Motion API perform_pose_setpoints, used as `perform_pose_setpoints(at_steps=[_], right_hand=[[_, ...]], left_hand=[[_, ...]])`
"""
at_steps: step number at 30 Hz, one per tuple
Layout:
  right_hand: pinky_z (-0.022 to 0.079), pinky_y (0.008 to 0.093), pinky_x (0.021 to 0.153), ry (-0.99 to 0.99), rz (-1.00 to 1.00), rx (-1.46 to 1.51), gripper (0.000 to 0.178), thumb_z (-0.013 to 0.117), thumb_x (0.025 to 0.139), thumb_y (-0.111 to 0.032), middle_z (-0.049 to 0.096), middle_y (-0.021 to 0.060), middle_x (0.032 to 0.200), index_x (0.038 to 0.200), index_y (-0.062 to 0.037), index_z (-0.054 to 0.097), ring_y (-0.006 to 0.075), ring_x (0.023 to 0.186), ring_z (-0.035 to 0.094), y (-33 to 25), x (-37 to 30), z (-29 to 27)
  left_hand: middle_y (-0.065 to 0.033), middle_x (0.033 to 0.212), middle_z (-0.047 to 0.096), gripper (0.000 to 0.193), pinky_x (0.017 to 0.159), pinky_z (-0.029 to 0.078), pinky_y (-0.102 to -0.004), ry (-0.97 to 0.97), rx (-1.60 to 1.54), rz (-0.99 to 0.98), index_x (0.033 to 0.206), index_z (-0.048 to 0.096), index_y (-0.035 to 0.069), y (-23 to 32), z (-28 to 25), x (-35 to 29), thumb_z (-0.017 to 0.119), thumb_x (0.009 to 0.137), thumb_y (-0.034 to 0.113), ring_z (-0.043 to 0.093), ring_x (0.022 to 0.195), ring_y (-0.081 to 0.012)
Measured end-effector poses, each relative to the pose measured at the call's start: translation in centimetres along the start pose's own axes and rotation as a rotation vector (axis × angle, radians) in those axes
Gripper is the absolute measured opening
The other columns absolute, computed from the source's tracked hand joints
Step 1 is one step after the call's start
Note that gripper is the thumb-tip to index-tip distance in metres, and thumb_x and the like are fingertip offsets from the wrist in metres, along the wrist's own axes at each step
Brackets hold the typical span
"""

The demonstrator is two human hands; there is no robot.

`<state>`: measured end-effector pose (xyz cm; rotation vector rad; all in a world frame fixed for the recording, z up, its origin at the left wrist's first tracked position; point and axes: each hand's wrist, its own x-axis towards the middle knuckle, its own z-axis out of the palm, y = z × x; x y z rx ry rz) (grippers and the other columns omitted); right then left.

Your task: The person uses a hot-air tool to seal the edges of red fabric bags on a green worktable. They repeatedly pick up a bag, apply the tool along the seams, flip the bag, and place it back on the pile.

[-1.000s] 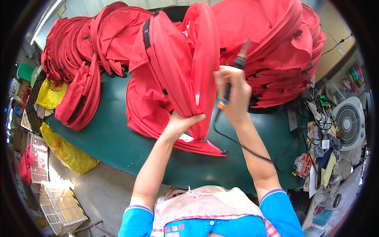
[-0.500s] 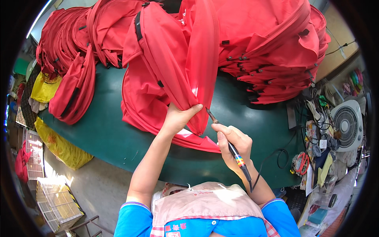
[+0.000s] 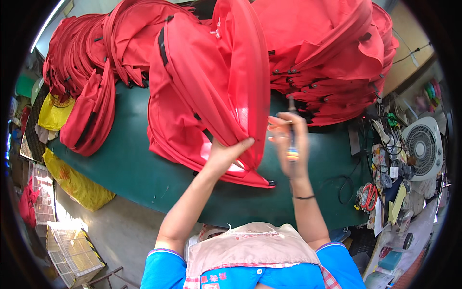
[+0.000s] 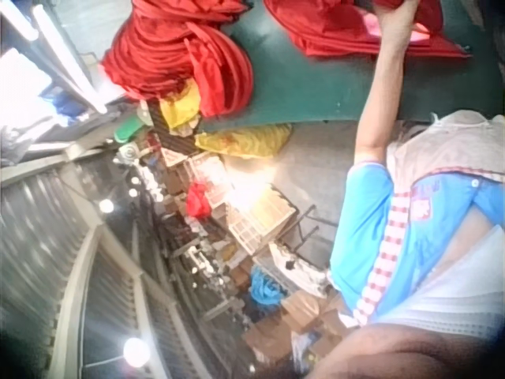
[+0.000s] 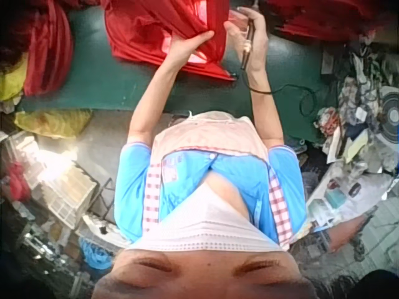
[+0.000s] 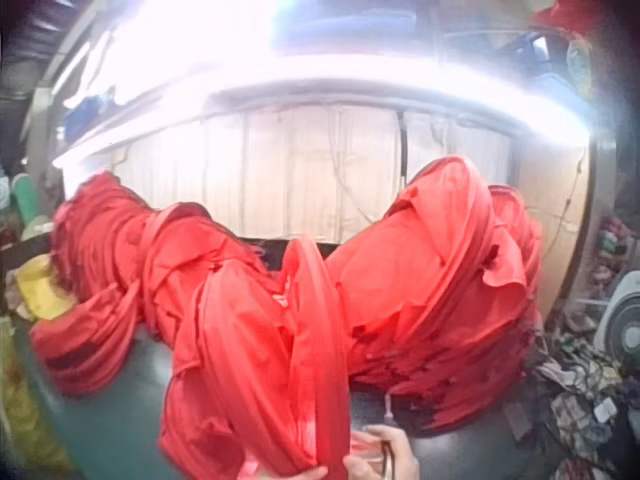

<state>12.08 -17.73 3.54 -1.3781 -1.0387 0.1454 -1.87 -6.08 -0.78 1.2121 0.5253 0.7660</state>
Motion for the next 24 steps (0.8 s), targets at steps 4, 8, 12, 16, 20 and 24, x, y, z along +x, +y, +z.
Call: perform_pose_setpoints(at_steps=[4,8,12,16,20,24], right_hand=[[0.049,0.0277,0.073,0.169,0.150,0.113,0.018,0.074,0.095,-0.016,0.070,0.0054,0.093,0.102,-0.0018,0.067,0.0116,0.080,0.061,3.3,-2.3,3.0],[0.051,0.0286,0.088,0.361,0.371,0.613,0.018,0.069,0.099,-0.012,0.065,0.0044,0.107,0.114,-0.0053,0.060,0.0109,0.098,0.060,4.5,-2.2,2.3],[0.051,0.0310,0.094,0.165,0.233,0.125,0.052,0.079,0.086,0.001,0.063,0.0082,0.115,0.126,-0.0027,0.047,0.0153,0.106,0.061,4.5,-4.2,3.1],[0.051,0.0304,0.090,0.179,0.208,-0.009,0.043,0.079,0.088,-0.003,0.064,0.0065,0.111,0.121,-0.0029,0.052,0.0148,0.098,0.063,4.7,-4.2,2.3],[0.053,0.0320,0.073,0.272,0.300,-0.135,0.030,0.070,0.098,-0.022,0.071,0.0126,0.098,0.118,-0.0037,0.056,0.0172,0.074,0.065,3.9,-4.9,-0.2],[0.052,0.0258,0.067,0.305,-0.171,0.138,0.042,0.042,0.112,-0.035,0.064,0.0073,0.085,0.134,0.0001,0.050,0.0112,0.066,0.058,1.0,-6.0,-2.7]], left_hand=[[-0.0071,0.125,0.067,0.037,0.103,0.050,-0.0351,0.049,-0.404,0.048,0.128,0.062,0.004,-1.9,-1.9,-2.0,0.075,0.093,0.006,0.063,0.118,-0.0171],[-0.0020,0.138,0.061,0.043,0.112,0.046,-0.0418,0.156,-0.540,0.073,0.138,0.057,0.012,-1.4,-3.1,-3.2,0.069,0.097,0.008,0.056,0.131,-0.0203],[-0.0035,0.136,0.061,0.049,0.112,0.046,-0.0421,0.110,-0.510,0.081,0.140,0.054,0.011,-0.3,-2.9,-2.8,0.070,0.094,0.002,0.056,0.131,-0.0218],[-0.0069,0.133,0.062,0.062,0.109,0.049,-0.0398,0.108,-0.326,0.067,0.139,0.051,0.006,1.1,-1.7,-2.4,0.075,0.084,-0.008,0.059,0.125,-0.0228],[-0.0085,0.130,0.063,0.064,0.103,0.052,-0.0369,0.190,-0.163,0.165,0.136,0.053,0.003,0.8,-0.7,-1.0,0.080,0.080,-0.008,0.062,0.120,-0.0221],[-0.0084,0.124,0.066,0.058,0.097,0.055,-0.0357,0.230,-0.099,0.221,0.131,0.055,0.002,0.2,0.0,0.7,0.080,0.080,-0.005,0.065,0.113,-0.0214]])
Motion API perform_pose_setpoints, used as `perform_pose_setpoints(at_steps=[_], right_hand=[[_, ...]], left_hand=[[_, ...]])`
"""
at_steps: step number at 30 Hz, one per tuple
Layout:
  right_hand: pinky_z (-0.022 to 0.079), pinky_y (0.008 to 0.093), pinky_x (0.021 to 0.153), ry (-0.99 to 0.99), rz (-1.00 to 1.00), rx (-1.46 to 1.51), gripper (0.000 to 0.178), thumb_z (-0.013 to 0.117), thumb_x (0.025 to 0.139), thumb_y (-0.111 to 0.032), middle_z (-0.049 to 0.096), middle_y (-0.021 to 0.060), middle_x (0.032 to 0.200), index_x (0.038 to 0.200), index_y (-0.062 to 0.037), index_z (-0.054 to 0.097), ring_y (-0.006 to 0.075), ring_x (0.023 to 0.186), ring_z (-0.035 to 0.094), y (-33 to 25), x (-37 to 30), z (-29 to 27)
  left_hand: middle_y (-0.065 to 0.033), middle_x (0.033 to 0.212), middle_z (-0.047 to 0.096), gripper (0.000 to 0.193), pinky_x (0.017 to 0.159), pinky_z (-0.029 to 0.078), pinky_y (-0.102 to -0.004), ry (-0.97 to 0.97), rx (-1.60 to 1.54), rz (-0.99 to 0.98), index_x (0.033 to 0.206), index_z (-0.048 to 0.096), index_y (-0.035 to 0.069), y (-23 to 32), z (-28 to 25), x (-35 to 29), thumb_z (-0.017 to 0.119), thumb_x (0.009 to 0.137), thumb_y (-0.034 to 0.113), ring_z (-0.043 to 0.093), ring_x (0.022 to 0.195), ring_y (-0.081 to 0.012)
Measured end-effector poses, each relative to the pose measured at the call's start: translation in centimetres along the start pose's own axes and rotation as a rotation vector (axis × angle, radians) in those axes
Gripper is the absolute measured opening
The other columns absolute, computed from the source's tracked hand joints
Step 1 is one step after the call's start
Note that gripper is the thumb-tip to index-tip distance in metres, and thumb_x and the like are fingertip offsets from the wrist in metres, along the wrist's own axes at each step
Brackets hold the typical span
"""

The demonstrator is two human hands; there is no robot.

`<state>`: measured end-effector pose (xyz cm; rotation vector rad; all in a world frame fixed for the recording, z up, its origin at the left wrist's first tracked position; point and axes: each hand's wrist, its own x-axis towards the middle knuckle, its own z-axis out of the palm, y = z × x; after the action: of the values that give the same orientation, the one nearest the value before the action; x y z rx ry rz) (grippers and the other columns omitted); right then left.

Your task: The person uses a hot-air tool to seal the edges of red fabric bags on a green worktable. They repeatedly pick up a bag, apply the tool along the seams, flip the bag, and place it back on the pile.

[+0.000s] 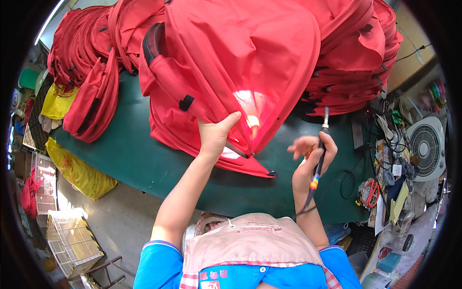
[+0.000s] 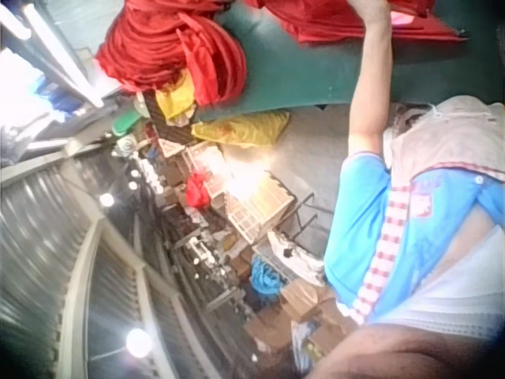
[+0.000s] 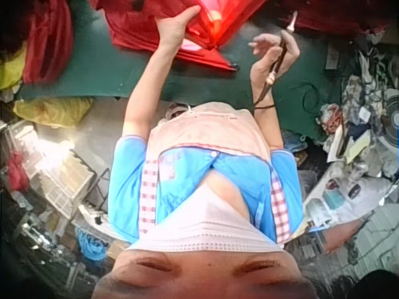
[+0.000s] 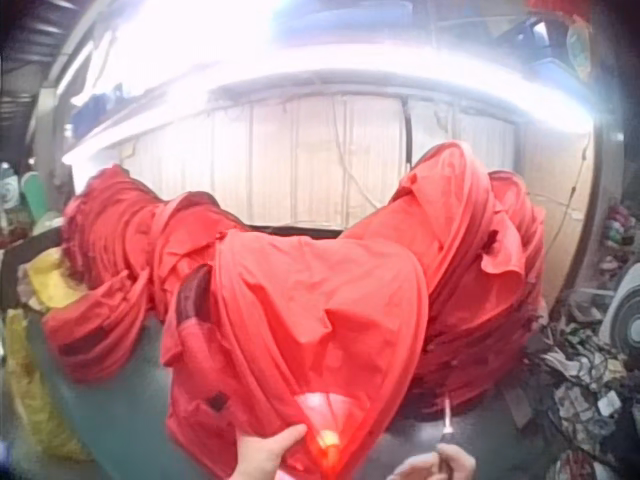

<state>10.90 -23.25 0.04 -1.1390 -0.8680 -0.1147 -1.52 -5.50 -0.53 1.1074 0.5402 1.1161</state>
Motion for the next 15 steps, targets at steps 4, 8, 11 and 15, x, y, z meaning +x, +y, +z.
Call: perform_pose_setpoints(at_steps=[4,8,11,15], right_hand=[[0.048,0.0259,0.054,-0.518,0.038,-0.162,0.037,0.068,0.099,-0.016,0.063,0.0060,0.075,0.132,-0.0014,0.063,0.0105,0.058,0.058,-5.0,0.5,0.6],[0.047,0.0247,0.053,-0.652,0.095,-0.214,0.023,0.060,0.098,-0.008,0.058,0.0026,0.063,0.115,0.0034,0.070,0.0107,0.052,0.058,-5.6,0.8,2.4],[0.047,0.0255,0.051,-0.646,0.124,-0.140,0.018,0.058,0.097,-0.007,0.058,0.0017,0.060,0.107,0.0026,0.070,0.0117,0.050,0.060,-5.3,0.6,3.2],[0.048,0.0280,0.050,-0.651,0.145,-0.149,0.014,0.057,0.095,-0.004,0.059,0.0049,0.060,0.100,0.0012,0.069,0.0146,0.050,0.062,-4.7,0.5,3.8]], left_hand=[[-0.0076,0.117,0.069,0.051,0.093,0.055,-0.0345,-0.058,-0.127,-0.117,0.126,0.059,0.002,-0.4,0.7,0.7,0.082,0.080,0.000,0.067,0.106,-0.0195],[-0.0075,0.115,0.070,0.050,0.092,0.056,-0.0341,-0.076,-0.173,-0.169,0.124,0.061,0.003,-0.2,1.0,1.0,0.082,0.079,-0.001,0.068,0.104,-0.0191],[-0.0069,0.115,0.070,0.050,0.091,0.055,-0.0338,-0.058,-0.153,-0.153,0.124,0.061,0.003,-0.2,1.1,1.1,0.082,0.079,-0.001,0.068,0.104,-0.0187],[-0.0057,0.112,0.070,0.046,0.087,0.056,-0.0325,-0.021,-0.125,-0.104,0.121,0.062,0.004,-0.6,1.2,0.8,0.082,0.080,0.000,0.068,0.101,-0.0170]])
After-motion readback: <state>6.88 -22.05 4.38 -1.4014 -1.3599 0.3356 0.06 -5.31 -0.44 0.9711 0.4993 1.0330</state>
